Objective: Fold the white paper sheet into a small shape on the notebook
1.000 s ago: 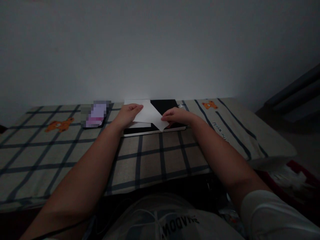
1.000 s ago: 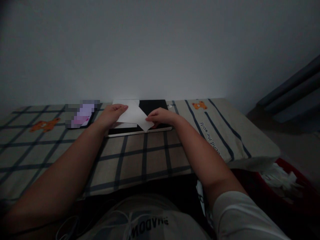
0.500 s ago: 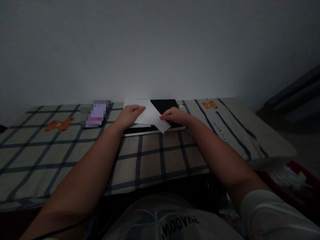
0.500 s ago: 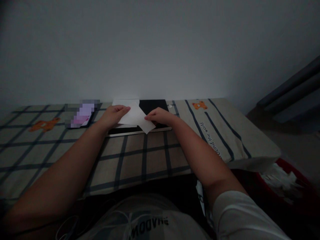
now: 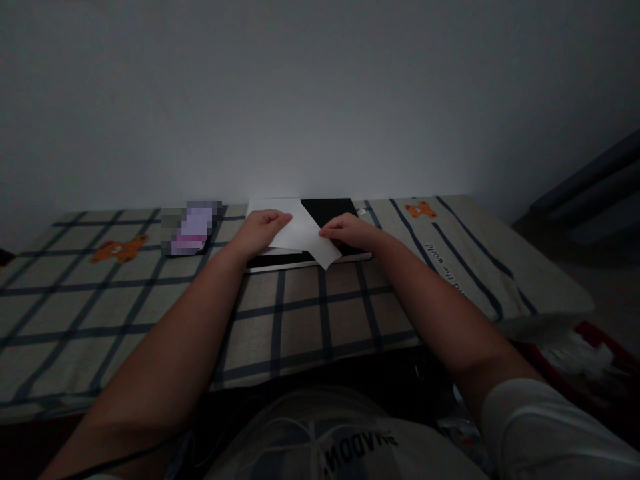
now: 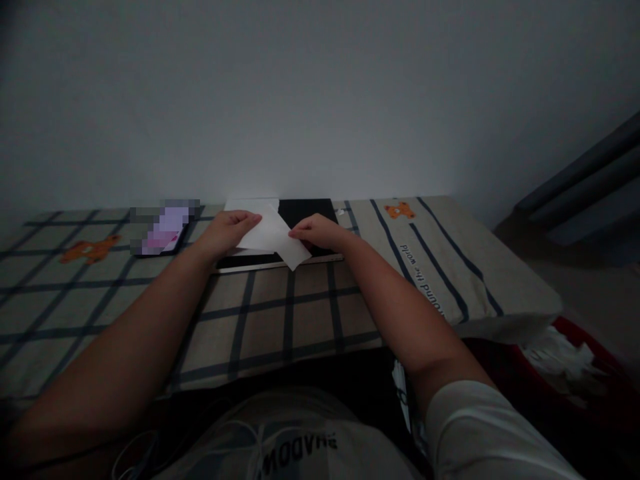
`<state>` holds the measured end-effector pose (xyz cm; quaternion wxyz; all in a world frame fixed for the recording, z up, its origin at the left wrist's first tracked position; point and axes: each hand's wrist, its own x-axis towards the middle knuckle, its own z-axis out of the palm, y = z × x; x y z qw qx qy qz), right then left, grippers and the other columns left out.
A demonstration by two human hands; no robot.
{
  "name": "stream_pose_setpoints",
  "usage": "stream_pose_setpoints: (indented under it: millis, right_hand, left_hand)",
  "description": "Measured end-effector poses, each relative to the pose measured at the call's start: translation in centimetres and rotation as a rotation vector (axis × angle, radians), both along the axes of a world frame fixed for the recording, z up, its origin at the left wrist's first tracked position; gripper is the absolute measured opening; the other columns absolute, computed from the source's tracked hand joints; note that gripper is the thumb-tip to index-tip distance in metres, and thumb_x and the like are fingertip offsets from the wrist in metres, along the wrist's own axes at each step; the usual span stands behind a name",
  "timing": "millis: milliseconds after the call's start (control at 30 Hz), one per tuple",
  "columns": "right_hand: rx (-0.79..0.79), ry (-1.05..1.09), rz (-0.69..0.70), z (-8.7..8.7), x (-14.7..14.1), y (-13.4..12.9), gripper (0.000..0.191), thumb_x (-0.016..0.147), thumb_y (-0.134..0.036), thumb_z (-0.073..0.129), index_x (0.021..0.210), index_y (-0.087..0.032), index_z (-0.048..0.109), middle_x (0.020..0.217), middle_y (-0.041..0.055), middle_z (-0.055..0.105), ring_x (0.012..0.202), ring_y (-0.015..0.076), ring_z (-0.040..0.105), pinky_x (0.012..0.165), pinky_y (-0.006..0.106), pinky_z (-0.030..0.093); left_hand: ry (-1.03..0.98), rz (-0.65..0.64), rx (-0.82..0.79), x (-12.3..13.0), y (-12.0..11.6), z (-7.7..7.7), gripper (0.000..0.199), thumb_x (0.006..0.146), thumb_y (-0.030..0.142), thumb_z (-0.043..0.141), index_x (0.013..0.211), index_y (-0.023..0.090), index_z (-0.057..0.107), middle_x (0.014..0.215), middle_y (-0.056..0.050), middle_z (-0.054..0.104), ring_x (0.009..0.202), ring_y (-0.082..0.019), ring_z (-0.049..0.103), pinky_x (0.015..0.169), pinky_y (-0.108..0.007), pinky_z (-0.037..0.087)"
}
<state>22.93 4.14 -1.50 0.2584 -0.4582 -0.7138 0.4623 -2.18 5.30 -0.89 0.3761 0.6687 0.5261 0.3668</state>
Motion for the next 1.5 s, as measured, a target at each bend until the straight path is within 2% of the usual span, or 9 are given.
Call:
stream_pose_setpoints:
  millis: [100,300,400,500,600,733,967,1167,1500]
  right_hand:
    - [-0.083,0.073,-0.039,-0.1,-0.2,0.0,0.022,0.089,-0.029,0.066,0.071,-0.017,0.068,0.065,0.0005,0.062,0.061,0.0134,0.054,0.06,0.028,0.042]
    - [-0.053,0.132,-0.05,-0.1,-0.6,0.0,0.021,0.089,-0.026,0.066,0.071,-0.016,0.069,0.066,-0.0002,0.065,0.063,0.0134,0.058,0.062,0.027,0.047]
    - [-0.105,0.171,-0.072,0.0,-0.7,-0.1,0.017,0.088,-0.02,0.066,0.071,-0.016,0.069,0.068,0.0003,0.067,0.063,0.0132,0.06,0.063,0.026,0.049]
    - [-0.128,0.205,-0.085,-0.1,-0.9,-0.2,0.018,0.091,-0.023,0.064,0.075,-0.016,0.07,0.068,0.0009,0.067,0.064,0.0137,0.061,0.062,0.026,0.05]
    - [-0.079,0.224,-0.093,-0.4,-1.2,-0.1,0.021,0.092,-0.03,0.063,0.077,-0.017,0.07,0.068,0.0006,0.067,0.065,0.0142,0.061,0.062,0.026,0.05]
    - [0.014,0.236,-0.101,-0.5,-1.3,0.0,0.019,0.087,-0.03,0.067,0.073,-0.017,0.069,0.069,-0.0006,0.064,0.064,0.0131,0.057,0.062,0.026,0.047]
    - [-0.104,0.327,-0.116,-0.3,-1.5,-0.2,0.014,0.084,-0.029,0.067,0.076,-0.017,0.068,0.071,0.0,0.065,0.065,0.013,0.057,0.065,0.027,0.048]
    - [-0.063,0.358,-0.136,-0.6,-1.7,0.0,0.015,0.084,-0.028,0.068,0.074,-0.017,0.067,0.07,-0.0005,0.064,0.066,0.0124,0.057,0.067,0.027,0.048]
    - [-0.065,0.424,-0.141,-1.3,-1.9,0.4,0.013,0.082,-0.03,0.07,0.079,-0.017,0.069,0.075,0.0004,0.068,0.071,0.0132,0.062,0.072,0.028,0.051]
  left_hand:
    - [-0.015,-0.032,-0.011,0.0,0.1,-0.3,0.045,0.078,0.059,0.071,0.083,0.015,0.075,0.066,-0.003,0.064,0.056,-0.012,0.047,0.051,-0.024,0.031]
    - [-0.001,-0.045,-0.019,0.1,0.1,-0.3,0.04,0.079,0.054,0.072,0.086,0.014,0.077,0.074,-0.005,0.07,0.06,-0.012,0.051,0.054,-0.024,0.035]
    - [0.009,-0.051,-0.04,0.2,0.0,-0.2,0.038,0.081,0.052,0.071,0.086,0.015,0.076,0.071,-0.003,0.067,0.057,-0.011,0.049,0.052,-0.023,0.033]
    - [0.017,-0.08,-0.053,0.3,-0.3,0.0,0.034,0.083,0.049,0.069,0.083,0.015,0.074,0.064,-0.001,0.062,0.053,-0.01,0.046,0.05,-0.023,0.031]
    - [0.045,-0.125,-0.072,0.6,-0.6,0.2,0.034,0.083,0.049,0.067,0.079,0.016,0.072,0.059,0.001,0.058,0.051,-0.01,0.045,0.049,-0.023,0.029]
    - [0.06,-0.158,-0.059,0.6,-0.7,0.2,0.037,0.081,0.053,0.068,0.078,0.016,0.072,0.059,0.0,0.058,0.051,-0.011,0.046,0.048,-0.023,0.028]
    - [0.075,-0.187,-0.048,0.6,-0.8,0.3,0.041,0.079,0.057,0.069,0.078,0.016,0.072,0.06,-0.001,0.059,0.052,-0.011,0.046,0.048,-0.023,0.03]
    - [0.09,-0.223,-0.061,0.9,-1.1,0.4,0.039,0.08,0.055,0.068,0.071,0.017,0.069,0.058,0.001,0.055,0.051,-0.01,0.043,0.048,-0.024,0.029]
    - [0.098,-0.246,-0.051,0.7,-1.2,0.2,0.041,0.081,0.058,0.067,0.076,0.017,0.071,0.059,0.0,0.056,0.051,-0.011,0.044,0.047,-0.023,0.028]
